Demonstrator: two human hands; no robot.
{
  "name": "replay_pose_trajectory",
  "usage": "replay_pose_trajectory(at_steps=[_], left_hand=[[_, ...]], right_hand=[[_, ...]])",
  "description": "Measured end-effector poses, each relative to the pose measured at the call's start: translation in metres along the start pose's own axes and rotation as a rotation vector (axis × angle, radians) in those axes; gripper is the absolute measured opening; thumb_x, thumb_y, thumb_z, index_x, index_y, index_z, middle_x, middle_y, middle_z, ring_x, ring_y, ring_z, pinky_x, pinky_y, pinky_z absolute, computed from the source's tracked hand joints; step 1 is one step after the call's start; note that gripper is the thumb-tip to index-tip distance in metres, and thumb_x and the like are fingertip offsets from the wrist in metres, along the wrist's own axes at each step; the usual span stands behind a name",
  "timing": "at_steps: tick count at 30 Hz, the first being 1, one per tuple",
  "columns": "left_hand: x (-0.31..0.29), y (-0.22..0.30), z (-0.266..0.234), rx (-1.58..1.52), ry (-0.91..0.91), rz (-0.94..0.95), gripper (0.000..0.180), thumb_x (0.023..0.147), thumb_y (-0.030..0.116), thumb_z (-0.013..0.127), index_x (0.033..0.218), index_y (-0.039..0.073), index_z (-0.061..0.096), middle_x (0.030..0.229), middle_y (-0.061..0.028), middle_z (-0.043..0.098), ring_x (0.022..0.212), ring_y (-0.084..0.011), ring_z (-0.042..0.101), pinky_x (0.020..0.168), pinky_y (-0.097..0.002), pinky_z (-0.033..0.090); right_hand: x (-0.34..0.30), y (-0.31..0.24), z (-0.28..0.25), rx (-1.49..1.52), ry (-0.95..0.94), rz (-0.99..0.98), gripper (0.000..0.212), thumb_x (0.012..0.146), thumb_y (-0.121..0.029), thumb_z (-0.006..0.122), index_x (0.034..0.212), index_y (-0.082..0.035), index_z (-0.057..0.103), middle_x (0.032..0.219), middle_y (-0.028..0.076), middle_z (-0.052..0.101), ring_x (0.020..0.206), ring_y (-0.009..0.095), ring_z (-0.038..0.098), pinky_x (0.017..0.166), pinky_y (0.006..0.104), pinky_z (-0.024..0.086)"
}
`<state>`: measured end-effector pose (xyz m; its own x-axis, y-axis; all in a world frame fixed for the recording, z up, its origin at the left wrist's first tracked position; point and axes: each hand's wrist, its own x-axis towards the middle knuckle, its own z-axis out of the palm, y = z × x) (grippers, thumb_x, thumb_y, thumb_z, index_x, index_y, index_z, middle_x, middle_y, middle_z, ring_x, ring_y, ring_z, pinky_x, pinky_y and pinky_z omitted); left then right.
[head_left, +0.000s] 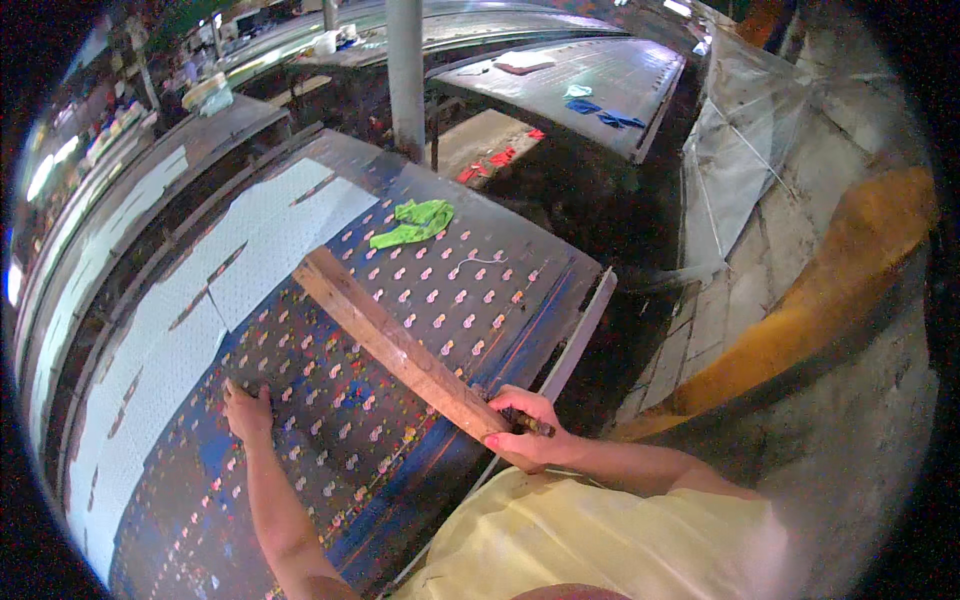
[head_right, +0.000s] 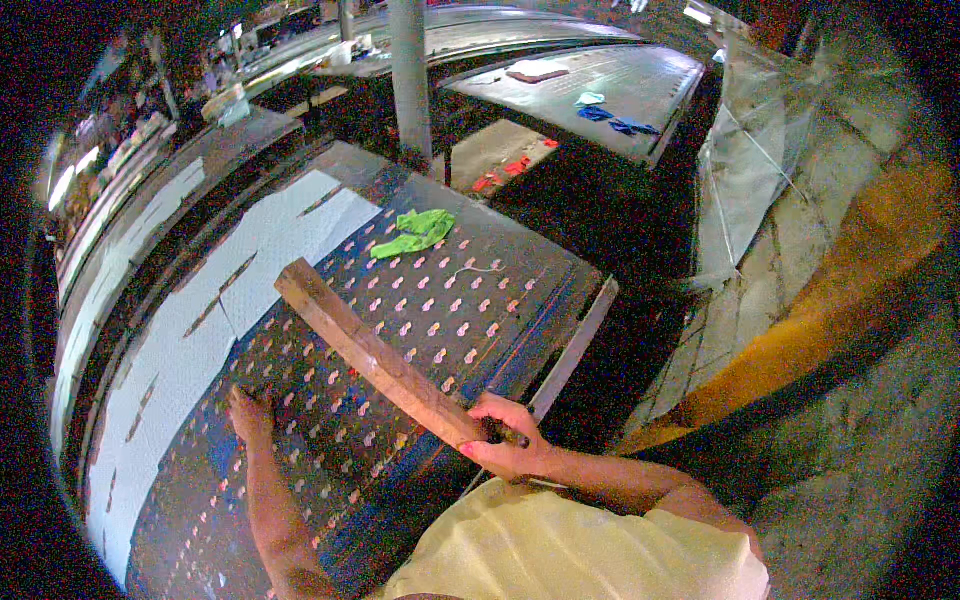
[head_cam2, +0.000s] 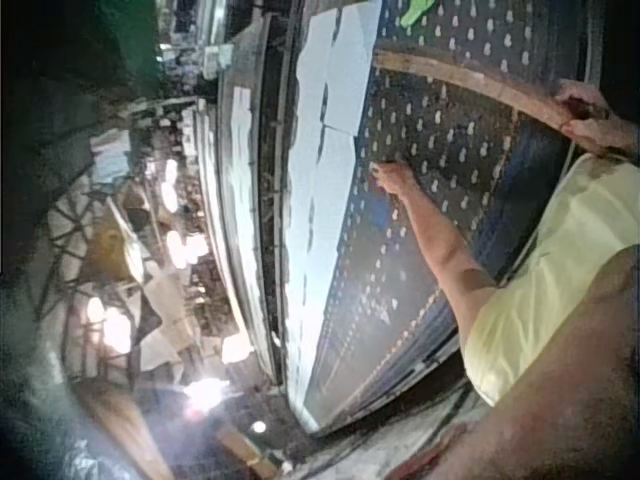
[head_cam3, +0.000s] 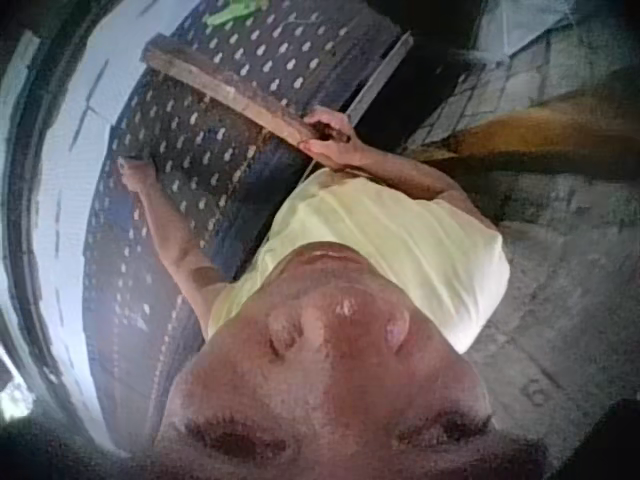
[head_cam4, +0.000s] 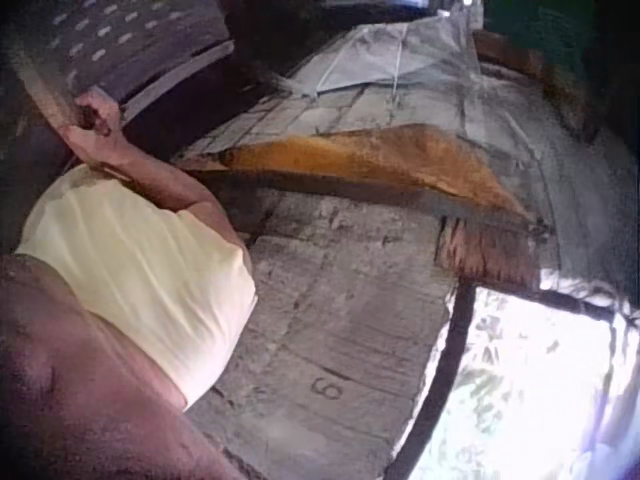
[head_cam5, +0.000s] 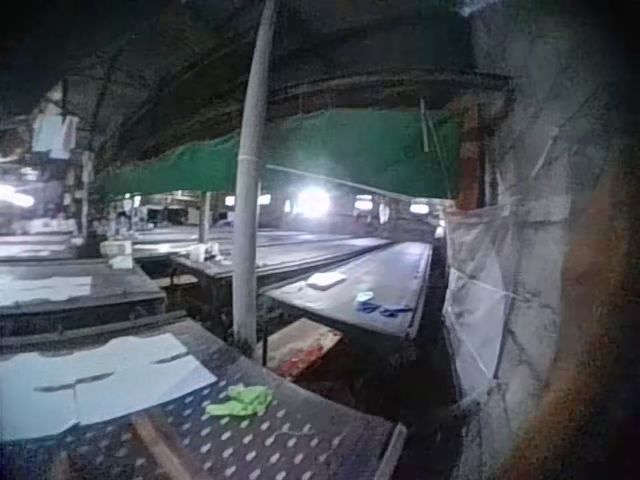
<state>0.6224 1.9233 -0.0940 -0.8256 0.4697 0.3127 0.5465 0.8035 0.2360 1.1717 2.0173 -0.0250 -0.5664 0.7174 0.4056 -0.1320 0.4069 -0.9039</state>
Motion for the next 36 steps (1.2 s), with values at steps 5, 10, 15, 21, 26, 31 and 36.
replay_pose_trajectory(at_steps=[5,10,15,21,26,31,36], left_hand=[[0.005,-0.009,-0.007,-0.049,-0.110,0.023,0.056,0.094,0.033,0.088,0.134,0.006,0.060,0.136,-0.0193,0.072,0.120,-0.0463,0.073,0.099,-0.0589,0.060],[-0.032,-0.003,-0.007,-0.220,0.001,0.018,0.030,0.090,0.014,0.081,0.116,0.005,0.068,0.112,-0.0162,0.076,0.103,-0.0451,0.075,0.089,-0.0567,0.058],[-0.040,-0.003,-0.003,-0.911,-0.098,-0.224,0.015,0.089,0.017,0.080,0.095,0.006,0.072,0.090,-0.0055,0.071,0.082,-0.0269,0.071,0.078,-0.0421,0.055],[-0.113,0.113,-0.071,-1.513,-0.302,-0.500,0.028,0.103,0.036,0.072,0.112,0.009,0.067,0.104,-0.0049,0.072,0.074,-0.0149,0.065,0.046,-0.0267,0.041],[-0.177,0.169,-0.080,-1.884,-0.237,-0.538,0.030,0.106,0.038,0.069,0.114,0.009,0.067,0.122,-0.0103,0.071,0.079,-0.0212,0.067,0.041,-0.0272,0.043],[-0.233,0.244,-0.090,-1.959,-0.233,-0.579,0.031,0.107,0.039,0.067,0.117,0.010,0.069,0.130,-0.0129,0.071,0.084,-0.0229,0.067,0.042,-0.0291,0.048],[-0.257,0.308,-0.136,-1.957,-0.213,-0.800,0.050,0.110,0.052,0.051,0.117,0.007,0.074,0.121,-0.0196,0.077,0.078,-0.0321,0.071,0.046,-0.0371,0.055]], right_hand=[[-0.007,0.008,-0.016,0.000,-0.024,0.049,0.041,0.088,-0.011,0.094,0.121,0.000,0.073,0.108,0.009,0.068,0.099,0.018,0.065,0.086,0.0355,0.049],[0.001,0.000,-0.032,0.051,0.007,0.119,0.040,0.087,-0.017,0.096,0.116,-0.002,0.075,0.104,0.007,0.069,0.098,0.018,0.067,0.084,0.0354,0.050],[0.024,0.026,-0.072,0.009,-0.066,0.038,0.043,0.087,-0.009,0.095,0.123,-0.001,0.072,0.108,0.009,0.068,0.097,0.018,0.065,0.083,0.0354,0.049],[0.085,0.062,-0.154,0.123,-0.014,-0.142,0.046,0.085,-0.011,0.096,0.124,-0.002,0.072,0.108,0.010,0.069,0.096,0.020,0.065,0.081,0.0355,0.049],[0.139,0.104,-0.259,-0.018,0.085,-0.250,0.051,0.082,-0.019,0.097,0.122,-0.001,0.073,0.112,0.011,0.070,0.100,0.023,0.069,0.086,0.0378,0.054],[0.168,0.116,-0.352,-0.124,0.221,-0.036,0.043,0.085,-0.022,0.096,0.116,-0.001,0.074,0.108,0.005,0.072,0.101,0.014,0.067,0.086,0.0322,0.053],[0.173,0.128,-0.391,0.019,0.357,0.228,0.033,0.088,-0.017,0.095,0.111,-0.003,0.076,0.104,0.002,0.075,0.099,0.011,0.069,0.087,0.0300,0.056]])
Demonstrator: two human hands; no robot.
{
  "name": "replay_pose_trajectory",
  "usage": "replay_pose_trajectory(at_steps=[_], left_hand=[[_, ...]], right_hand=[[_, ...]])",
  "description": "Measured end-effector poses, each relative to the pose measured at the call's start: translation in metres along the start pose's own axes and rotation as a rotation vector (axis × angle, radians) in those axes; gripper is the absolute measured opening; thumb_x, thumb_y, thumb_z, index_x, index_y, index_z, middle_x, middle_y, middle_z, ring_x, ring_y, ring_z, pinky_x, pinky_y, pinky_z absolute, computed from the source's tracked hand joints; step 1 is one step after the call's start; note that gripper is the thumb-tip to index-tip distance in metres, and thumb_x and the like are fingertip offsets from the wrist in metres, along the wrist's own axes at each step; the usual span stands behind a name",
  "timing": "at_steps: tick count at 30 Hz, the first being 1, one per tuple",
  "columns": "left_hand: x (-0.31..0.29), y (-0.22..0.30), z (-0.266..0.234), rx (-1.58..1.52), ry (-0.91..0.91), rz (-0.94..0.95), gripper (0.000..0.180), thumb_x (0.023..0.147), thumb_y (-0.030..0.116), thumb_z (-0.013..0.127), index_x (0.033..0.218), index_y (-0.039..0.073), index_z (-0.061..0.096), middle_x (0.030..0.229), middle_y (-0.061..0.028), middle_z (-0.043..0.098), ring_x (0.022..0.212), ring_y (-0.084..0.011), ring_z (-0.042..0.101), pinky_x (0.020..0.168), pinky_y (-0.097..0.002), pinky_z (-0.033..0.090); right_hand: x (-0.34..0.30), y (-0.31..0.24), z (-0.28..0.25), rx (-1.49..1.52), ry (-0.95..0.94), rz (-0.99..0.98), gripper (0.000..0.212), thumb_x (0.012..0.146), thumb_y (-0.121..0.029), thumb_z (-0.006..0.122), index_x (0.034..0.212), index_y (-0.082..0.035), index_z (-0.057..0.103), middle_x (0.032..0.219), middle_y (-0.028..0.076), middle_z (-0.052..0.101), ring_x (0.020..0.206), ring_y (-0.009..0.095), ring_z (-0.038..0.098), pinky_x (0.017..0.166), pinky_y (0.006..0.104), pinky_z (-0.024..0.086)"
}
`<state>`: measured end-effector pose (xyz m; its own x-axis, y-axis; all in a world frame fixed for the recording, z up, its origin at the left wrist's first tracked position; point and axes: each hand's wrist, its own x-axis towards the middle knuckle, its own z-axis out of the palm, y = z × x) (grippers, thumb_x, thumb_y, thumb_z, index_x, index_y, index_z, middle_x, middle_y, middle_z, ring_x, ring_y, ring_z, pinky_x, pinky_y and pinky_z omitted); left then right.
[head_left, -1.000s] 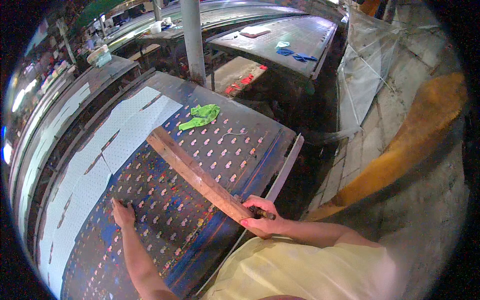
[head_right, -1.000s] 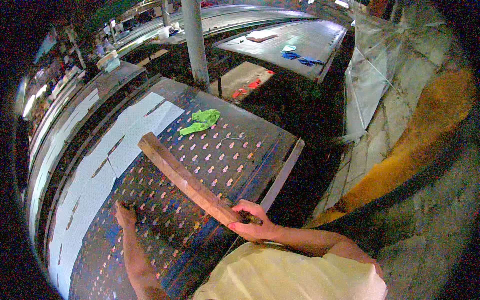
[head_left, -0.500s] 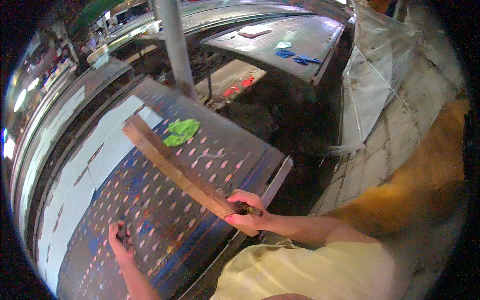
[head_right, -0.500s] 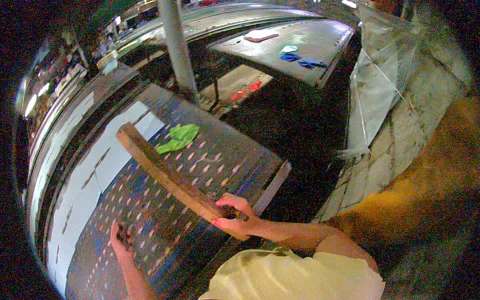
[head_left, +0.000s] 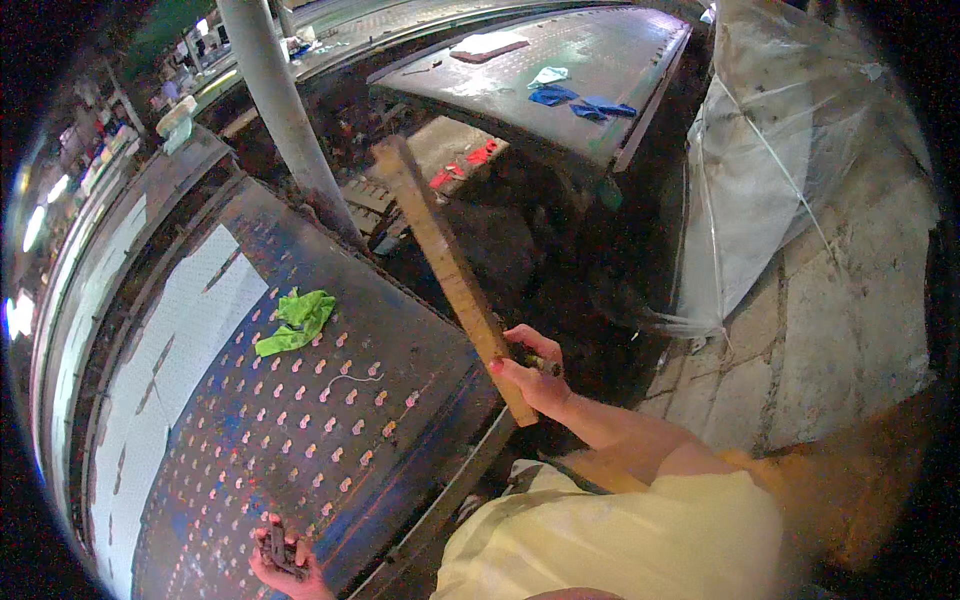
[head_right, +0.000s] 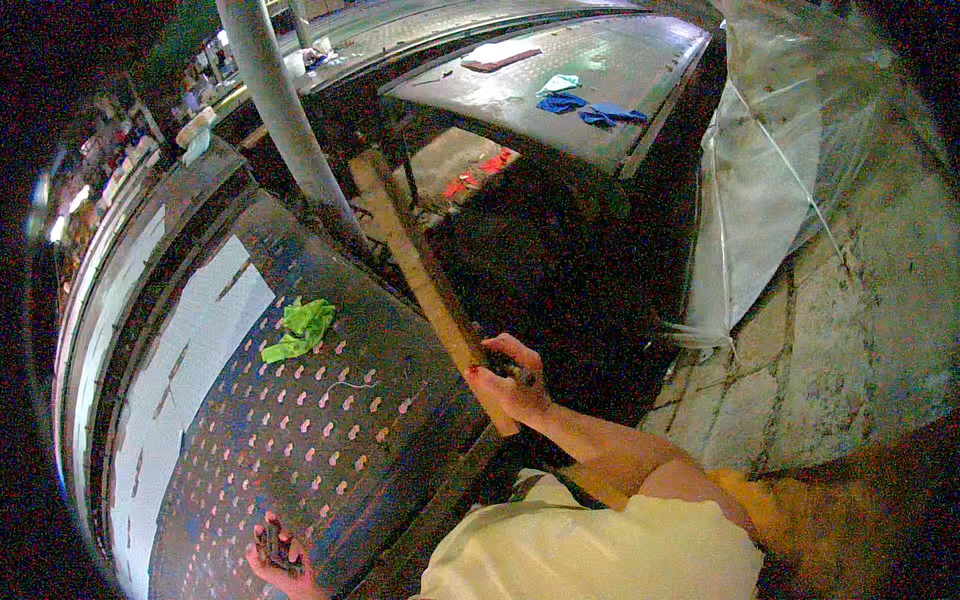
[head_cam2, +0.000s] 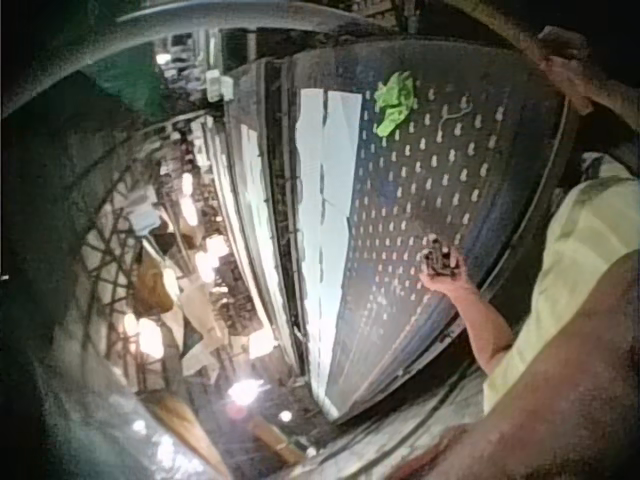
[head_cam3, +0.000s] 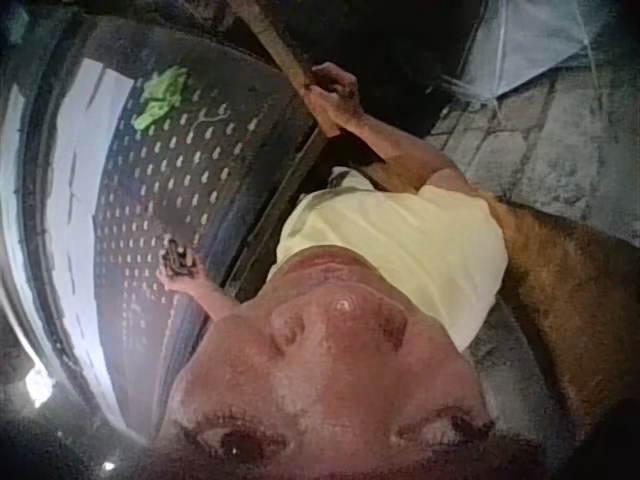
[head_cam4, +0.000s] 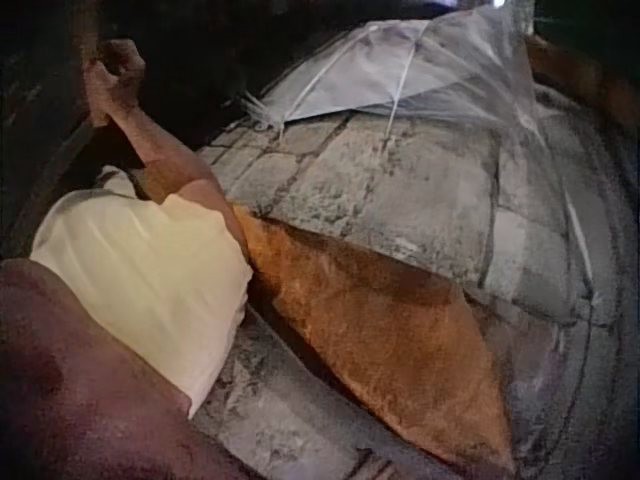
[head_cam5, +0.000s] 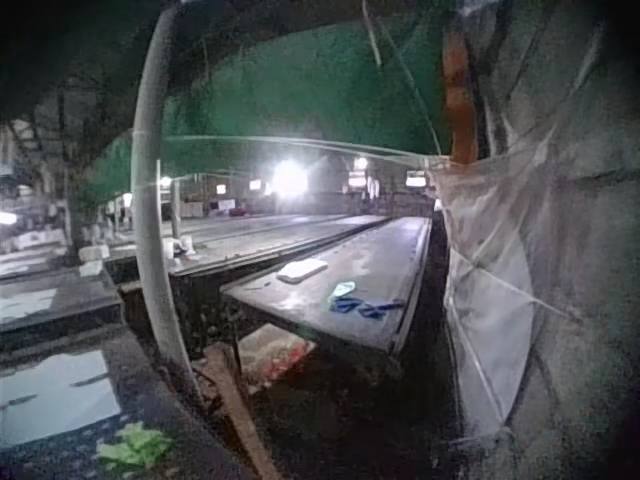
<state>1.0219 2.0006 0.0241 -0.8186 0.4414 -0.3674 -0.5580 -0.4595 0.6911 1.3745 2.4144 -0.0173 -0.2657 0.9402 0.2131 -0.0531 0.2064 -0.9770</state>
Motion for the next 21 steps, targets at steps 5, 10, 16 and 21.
replay_pose_trajectory(at_steps=[5,10,16,21], left_hand=[[0.043,-0.035,-0.030,-0.205,-0.317,-0.052,0.035,0.112,0.040,0.065,0.123,0.007,0.069,0.134,-0.0175,0.069,0.092,-0.0252,0.067,0.046,-0.0285,0.052],[0.048,-0.089,-0.012,-0.191,-0.221,-0.021,0.031,0.112,0.036,0.068,0.123,0.006,0.067,0.134,-0.0196,0.068,0.092,-0.0248,0.068,0.050,-0.0280,0.055],[0.026,-0.134,0.072,0.099,-0.043,-0.092,0.016,0.110,0.024,0.069,0.120,0.011,0.065,0.121,-0.0160,0.074,0.084,-0.0224,0.069,0.048,-0.0264,0.050],[0.030,-0.201,0.153,0.321,0.097,-0.190,0.013,0.109,0.020,0.067,0.118,0.014,0.062,0.118,-0.0160,0.075,0.081,-0.0207,0.070,0.047,-0.0267,0.048]], right_hand=[[0.003,0.011,-0.026,0.026,0.115,0.229,0.028,0.095,-0.022,0.089,0.111,-0.002,0.078,0.101,0.003,0.078,0.095,0.010,0.069,0.083,0.0321,0.057],[0.034,0.007,-0.044,0.239,0.200,0.383,0.027,0.105,-0.031,0.082,0.115,-0.007,0.075,0.097,0.006,0.075,0.080,0.020,0.074,0.069,0.0364,0.058],[0.095,0.011,-0.106,0.175,0.355,0.380,0.030,0.108,-0.041,0.075,0.105,-0.011,0.069,0.091,0.007,0.072,0.070,0.023,0.074,0.063,0.0397,0.058],[0.173,0.041,-0.196,0.133,0.475,0.388,0.041,0.104,-0.052,0.078,0.112,-0.012,0.073,0.089,0.008,0.071,0.078,0.022,0.073,0.070,0.0374,0.056]])
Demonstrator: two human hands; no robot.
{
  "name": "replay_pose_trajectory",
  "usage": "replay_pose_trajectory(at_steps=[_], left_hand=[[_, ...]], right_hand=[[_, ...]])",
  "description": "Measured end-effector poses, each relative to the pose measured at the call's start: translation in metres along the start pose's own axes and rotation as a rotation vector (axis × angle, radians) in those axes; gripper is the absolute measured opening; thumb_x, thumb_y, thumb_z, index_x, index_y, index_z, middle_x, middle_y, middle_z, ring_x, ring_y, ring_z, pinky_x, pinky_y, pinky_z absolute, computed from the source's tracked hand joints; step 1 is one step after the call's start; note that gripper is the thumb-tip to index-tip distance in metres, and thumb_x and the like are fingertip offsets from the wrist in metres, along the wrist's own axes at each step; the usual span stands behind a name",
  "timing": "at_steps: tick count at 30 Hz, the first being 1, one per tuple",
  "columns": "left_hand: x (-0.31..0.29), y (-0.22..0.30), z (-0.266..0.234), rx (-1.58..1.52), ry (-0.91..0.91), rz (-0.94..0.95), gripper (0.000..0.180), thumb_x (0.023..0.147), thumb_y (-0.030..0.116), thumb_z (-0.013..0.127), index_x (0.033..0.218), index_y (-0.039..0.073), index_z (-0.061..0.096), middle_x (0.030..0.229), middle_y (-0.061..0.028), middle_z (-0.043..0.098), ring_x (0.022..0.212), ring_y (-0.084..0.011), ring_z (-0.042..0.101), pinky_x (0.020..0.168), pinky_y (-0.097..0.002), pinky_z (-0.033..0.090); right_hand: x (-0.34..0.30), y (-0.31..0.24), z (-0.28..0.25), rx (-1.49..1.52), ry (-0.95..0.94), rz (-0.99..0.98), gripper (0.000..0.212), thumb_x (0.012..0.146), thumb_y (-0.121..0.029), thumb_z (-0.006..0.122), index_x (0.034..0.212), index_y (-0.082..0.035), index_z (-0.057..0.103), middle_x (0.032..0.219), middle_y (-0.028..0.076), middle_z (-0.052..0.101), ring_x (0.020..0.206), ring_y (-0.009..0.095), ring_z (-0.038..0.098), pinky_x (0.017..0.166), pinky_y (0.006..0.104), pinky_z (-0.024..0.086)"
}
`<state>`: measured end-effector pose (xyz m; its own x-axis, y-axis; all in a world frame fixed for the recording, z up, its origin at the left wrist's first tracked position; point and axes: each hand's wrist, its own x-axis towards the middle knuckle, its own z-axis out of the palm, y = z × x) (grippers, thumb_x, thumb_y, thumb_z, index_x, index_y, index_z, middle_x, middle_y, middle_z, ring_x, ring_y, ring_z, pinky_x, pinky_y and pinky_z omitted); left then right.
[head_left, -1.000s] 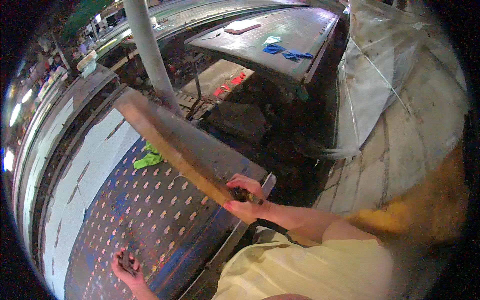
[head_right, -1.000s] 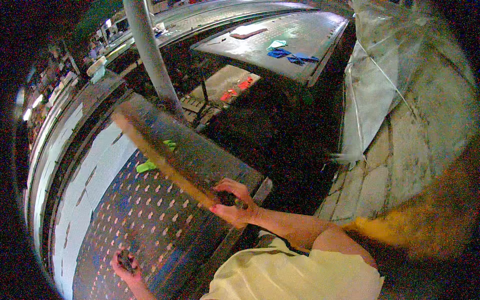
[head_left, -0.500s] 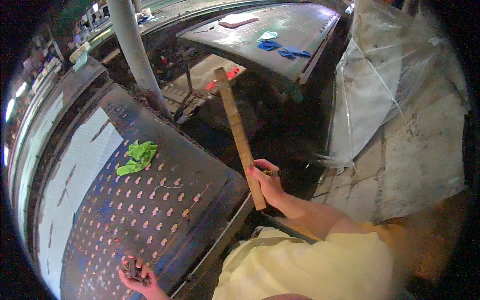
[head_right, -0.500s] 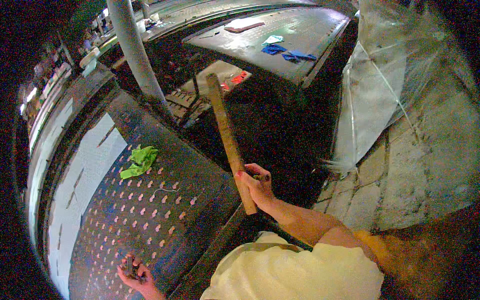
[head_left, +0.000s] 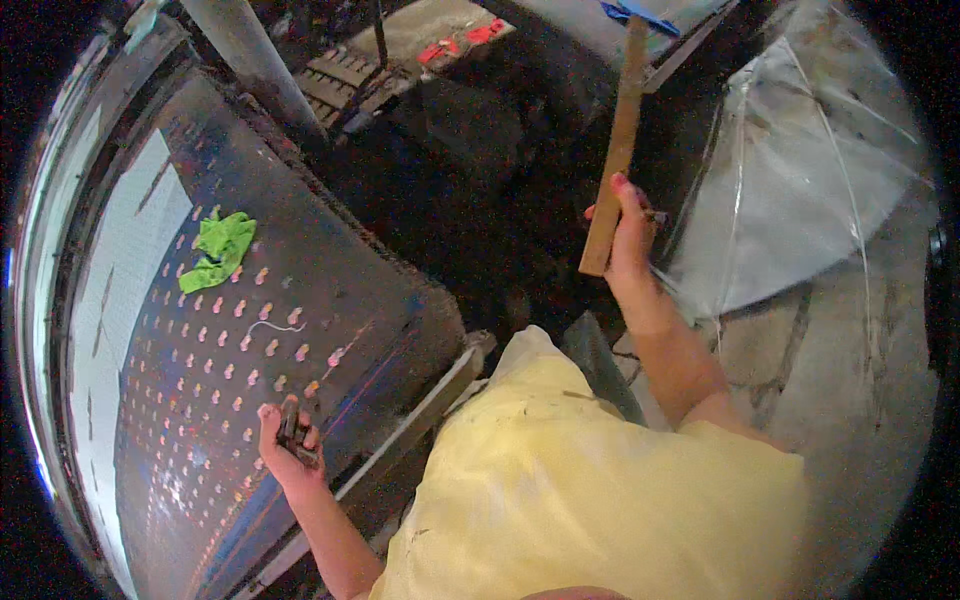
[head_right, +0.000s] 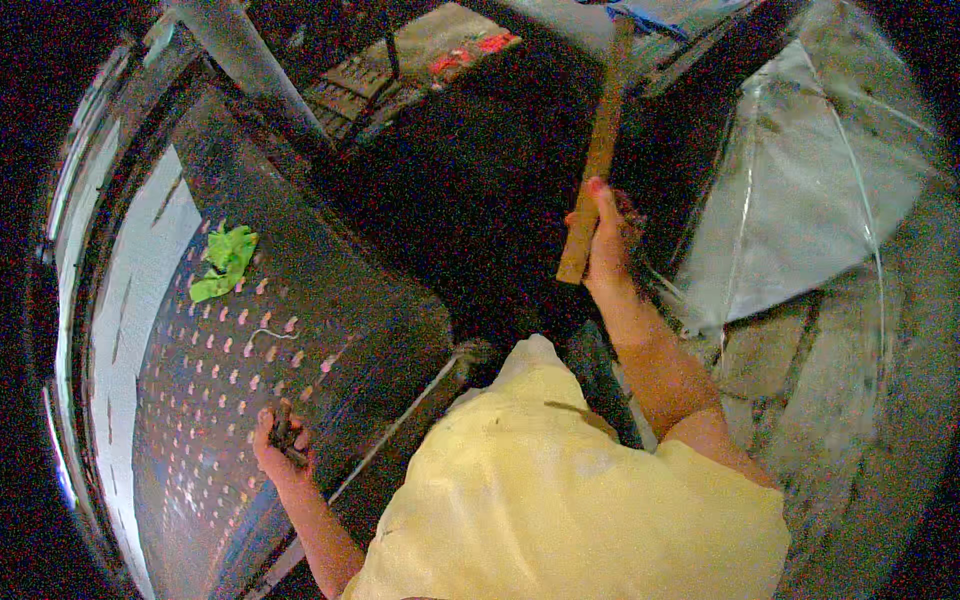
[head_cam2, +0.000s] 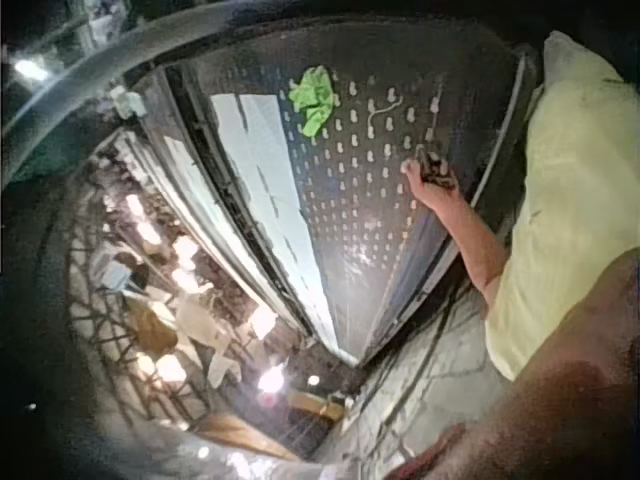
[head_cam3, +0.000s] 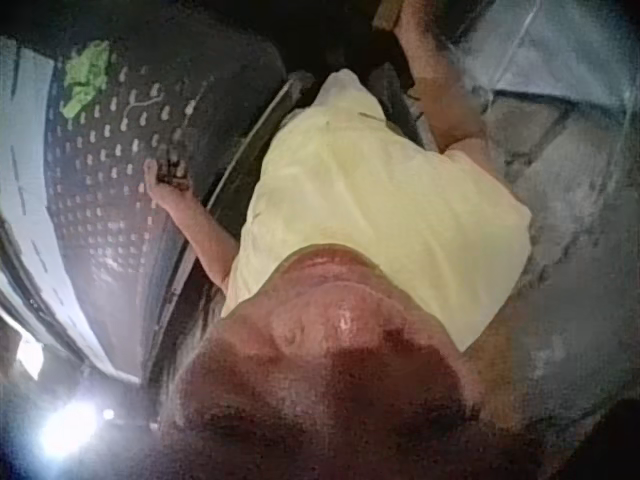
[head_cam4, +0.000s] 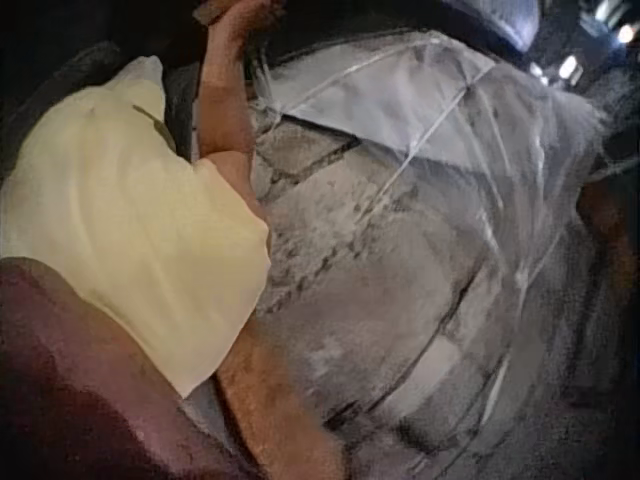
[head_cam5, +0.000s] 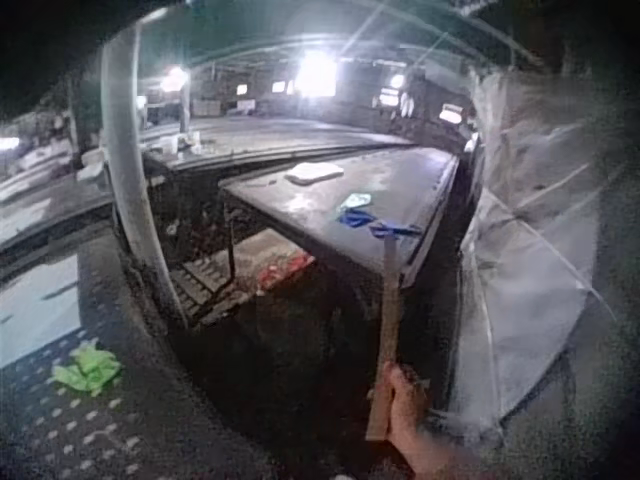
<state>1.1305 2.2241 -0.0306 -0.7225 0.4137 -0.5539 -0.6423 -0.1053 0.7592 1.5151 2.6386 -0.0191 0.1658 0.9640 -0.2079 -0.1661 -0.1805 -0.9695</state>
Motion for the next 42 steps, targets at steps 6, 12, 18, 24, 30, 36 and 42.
replay_pose_trajectory(at_steps=[6,12,18,24,30,36,42], left_hand=[[-0.015,-0.058,0.127,-0.024,0.018,-0.047,0.016,0.106,0.022,0.066,0.119,0.012,0.064,0.118,-0.0177,0.075,0.076,-0.0226,0.071,0.045,-0.0287,0.048],[0.004,-0.101,0.199,-0.187,-0.079,0.049,0.024,0.099,0.018,0.064,0.121,0.008,0.066,0.122,-0.0180,0.071,0.077,-0.0233,0.066,0.047,-0.0308,0.052],[0.063,-0.122,0.178,-0.175,-0.154,0.056,0.031,0.101,0.026,0.069,0.125,0.006,0.068,0.119,-0.0130,0.073,0.074,-0.0218,0.062,0.044,-0.0304,0.050],[0.057,-0.125,0.186,-0.172,-0.103,0.108,0.032,0.099,0.020,0.066,0.128,0.006,0.063,0.119,-0.0151,0.070,0.071,-0.0194,0.060,0.045,-0.0291,0.048],[0.087,-0.118,0.199,-0.022,0.124,0.042,0.027,0.101,0.024,0.066,0.122,0.007,0.063,0.117,-0.0111,0.077,0.069,-0.0177,0.062,0.043,-0.0281,0.046],[0.106,-0.118,0.264,-0.028,0.014,-0.080,0.021,0.103,0.024,0.067,0.119,0.011,0.066,0.117,-0.0106,0.079,0.071,-0.0174,0.064,0.043,-0.0286,0.044],[0.137,-0.154,0.393,0.030,-0.028,-0.128,0.021,0.103,0.025,0.066,0.120,0.013,0.065,0.116,-0.0088,0.077,0.070,-0.0181,0.065,0.043,-0.0292,0.046]], right_hand=[[0.147,-0.022,-0.028,0.054,0.031,0.030,0.036,0.102,-0.045,0.084,0.114,-0.012,0.074,0.092,0.006,0.070,0.077,0.021,0.072,0.068,0.0384,0.057],[0.218,-0.043,-0.076,0.079,0.057,0.011,0.030,0.103,-0.041,0.084,0.110,-0.013,0.073,0.092,0.003,0.069,0.074,0.019,0.071,0.067,0.0362,0.057],[0.263,-0.056,-0.115,0.141,0.110,0.019,0.032,0.104,-0.041,0.083,0.114,-0.012,0.074,0.090,0.003,0.069,0.074,0.019,0.071,0.066,0.0360,0.057],[0.286,-0.080,-0.144,0.177,0.170,-0.080,0.034,0.104,-0.041,0.083,0.117,-0.010,0.073,0.089,0.004,0.069,0.074,0.019,0.071,0.068,0.0360,0.057],[0.294,-0.100,-0.149,0.197,0.201,-0.074,0.038,0.102,-0.043,0.084,0.117,-0.010,0.072,0.089,0.004,0.069,0.075,0.019,0.071,0.070,0.0358,0.058],[0.326,-0.121,-0.171,0.235,0.229,-0.118,0.042,0.102,-0.046,0.083,0.119,-0.010,0.071,0.091,0.005,0.070,0.078,0.020,0.072,0.070,0.0348,0.057],[0.393,-0.125,-0.191,0.156,0.355,-0.105,0.045,0.103,-0.051,0.080,0.121,-0.011,0.071,0.092,0.004,0.069,0.077,0.021,0.072,0.069,0.0366,0.058]])
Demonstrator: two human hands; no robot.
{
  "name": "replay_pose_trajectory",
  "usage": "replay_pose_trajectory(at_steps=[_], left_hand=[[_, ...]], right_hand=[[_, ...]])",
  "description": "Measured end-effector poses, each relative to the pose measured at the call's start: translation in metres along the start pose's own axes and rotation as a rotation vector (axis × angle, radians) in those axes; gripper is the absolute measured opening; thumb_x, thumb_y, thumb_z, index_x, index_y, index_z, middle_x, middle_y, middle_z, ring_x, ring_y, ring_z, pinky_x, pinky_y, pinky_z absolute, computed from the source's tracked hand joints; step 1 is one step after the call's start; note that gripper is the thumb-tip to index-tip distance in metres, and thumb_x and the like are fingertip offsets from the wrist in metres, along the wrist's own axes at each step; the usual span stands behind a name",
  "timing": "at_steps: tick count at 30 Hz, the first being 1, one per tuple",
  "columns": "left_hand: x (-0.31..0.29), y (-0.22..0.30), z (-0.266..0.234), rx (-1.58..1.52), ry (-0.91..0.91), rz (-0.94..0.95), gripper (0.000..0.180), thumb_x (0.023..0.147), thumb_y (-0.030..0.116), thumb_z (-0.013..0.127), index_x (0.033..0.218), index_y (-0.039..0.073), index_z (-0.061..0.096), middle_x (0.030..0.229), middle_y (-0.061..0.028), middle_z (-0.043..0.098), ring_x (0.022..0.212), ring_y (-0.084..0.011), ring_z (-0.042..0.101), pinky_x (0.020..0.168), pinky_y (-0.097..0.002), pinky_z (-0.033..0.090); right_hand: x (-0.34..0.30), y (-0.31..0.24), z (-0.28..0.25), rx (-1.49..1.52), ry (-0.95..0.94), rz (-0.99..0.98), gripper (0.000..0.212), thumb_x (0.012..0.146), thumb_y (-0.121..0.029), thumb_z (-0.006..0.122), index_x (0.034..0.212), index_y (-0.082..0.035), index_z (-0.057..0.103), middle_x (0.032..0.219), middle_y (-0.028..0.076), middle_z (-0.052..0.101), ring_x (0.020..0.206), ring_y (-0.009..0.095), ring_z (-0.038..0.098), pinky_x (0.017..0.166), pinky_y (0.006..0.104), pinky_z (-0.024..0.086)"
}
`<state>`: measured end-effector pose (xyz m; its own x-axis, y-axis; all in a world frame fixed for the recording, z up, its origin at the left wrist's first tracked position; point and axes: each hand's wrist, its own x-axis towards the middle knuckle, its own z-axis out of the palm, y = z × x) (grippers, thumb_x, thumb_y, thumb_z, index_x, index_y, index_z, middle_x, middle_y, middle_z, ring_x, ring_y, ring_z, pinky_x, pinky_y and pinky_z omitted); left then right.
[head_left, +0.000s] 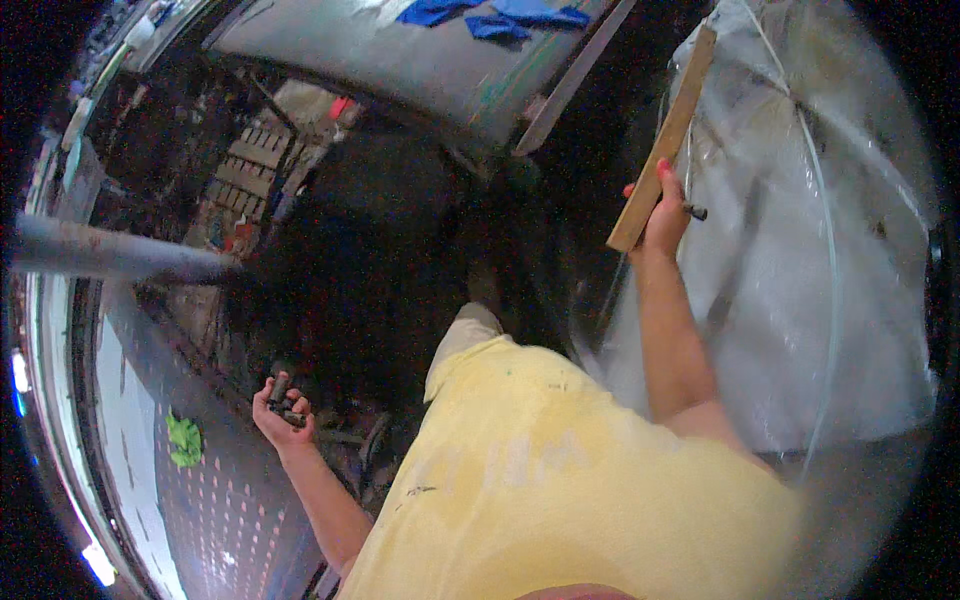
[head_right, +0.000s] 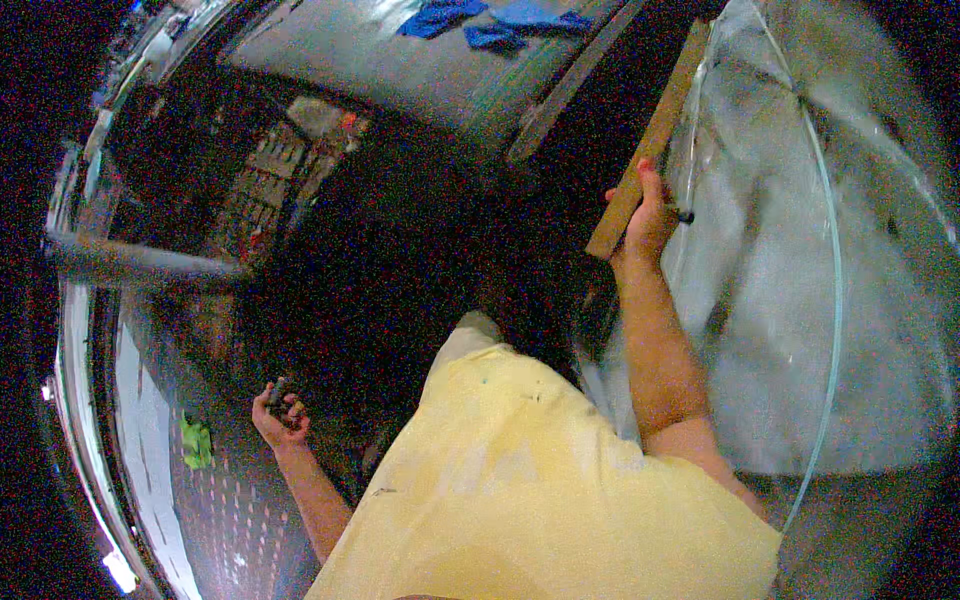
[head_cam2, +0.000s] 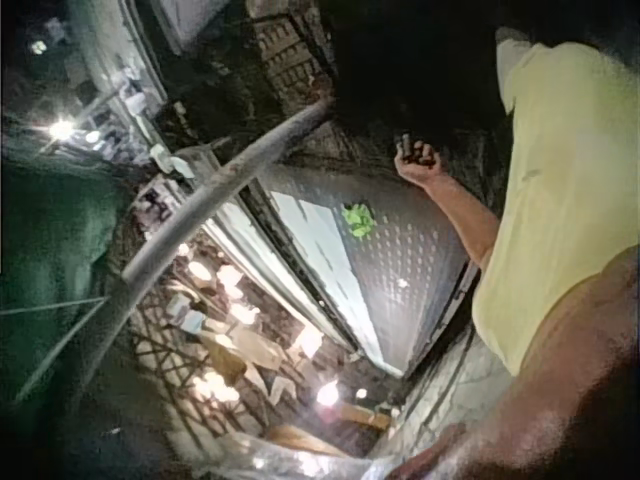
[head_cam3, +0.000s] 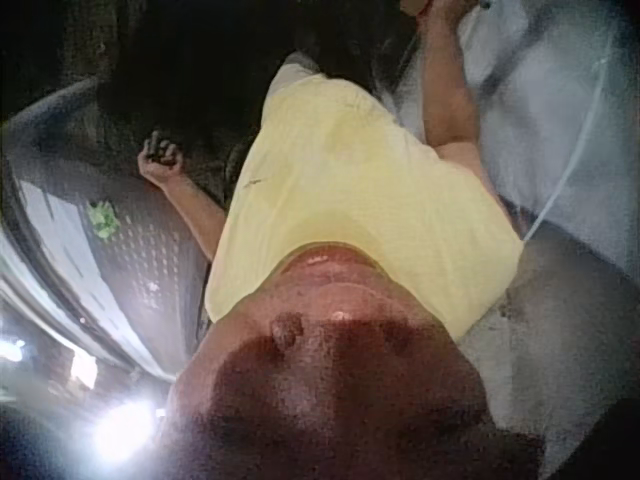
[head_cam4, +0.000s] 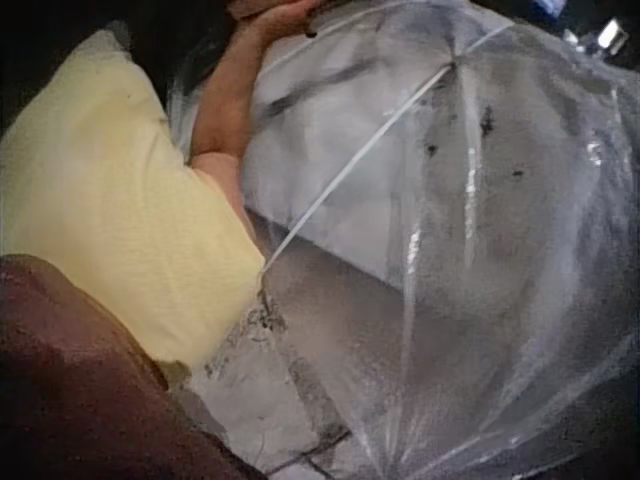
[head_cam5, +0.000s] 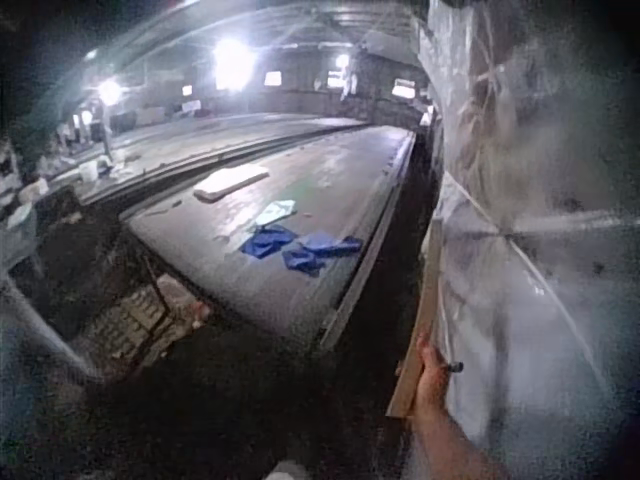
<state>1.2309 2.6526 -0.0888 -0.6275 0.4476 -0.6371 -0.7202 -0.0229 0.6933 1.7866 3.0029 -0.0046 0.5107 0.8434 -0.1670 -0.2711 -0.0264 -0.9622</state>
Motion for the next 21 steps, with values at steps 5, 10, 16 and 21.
replay_pose_trajectory(at_steps=[5,10,16,21], left_hand=[[0.029,-0.020,0.092,0.031,-0.042,-0.112,0.018,0.103,0.024,0.062,0.119,0.015,0.064,0.117,-0.0085,0.077,0.068,-0.0189,0.066,0.043,-0.0309,0.049],[0.053,-0.032,0.183,0.096,-0.020,-0.141,0.028,0.101,0.028,0.065,0.125,0.014,0.064,0.112,-0.0087,0.078,0.065,-0.0184,0.066,0.042,-0.0303,0.049],[0.078,-0.057,0.276,0.128,-0.089,-0.196,0.030,0.103,0.021,0.065,0.131,0.012,0.061,0.110,-0.0107,0.078,0.067,-0.0187,0.065,0.045,-0.0305,0.049],[0.086,-0.070,0.323,0.146,-0.122,-0.156,0.031,0.103,0.021,0.066,0.132,0.012,0.062,0.113,-0.0108,0.078,0.069,-0.0184,0.065,0.047,-0.0304,0.049]], right_hand=[[0.058,0.007,0.028,0.091,-0.005,0.072,0.046,0.104,-0.052,0.078,0.123,-0.011,0.071,0.092,0.004,0.069,0.077,0.020,0.072,0.069,0.0358,0.058],[0.100,-0.006,0.076,0.035,-0.035,0.129,0.042,0.103,-0.049,0.079,0.122,-0.012,0.070,0.091,0.004,0.068,0.077,0.019,0.071,0.067,0.0365,0.056],[0.146,-0.025,0.099,-0.025,-0.060,0.042,0.036,0.106,-0.044,0.079,0.120,-0.012,0.071,0.090,0.003,0.069,0.075,0.018,0.070,0.068,0.0358,0.056],[0.165,-0.054,0.127,-0.101,-0.072,0.004,0.031,0.106,-0.040,0.080,0.117,-0.012,0.072,0.091,0.003,0.069,0.075,0.018,0.070,0.069,0.0346,0.057]])
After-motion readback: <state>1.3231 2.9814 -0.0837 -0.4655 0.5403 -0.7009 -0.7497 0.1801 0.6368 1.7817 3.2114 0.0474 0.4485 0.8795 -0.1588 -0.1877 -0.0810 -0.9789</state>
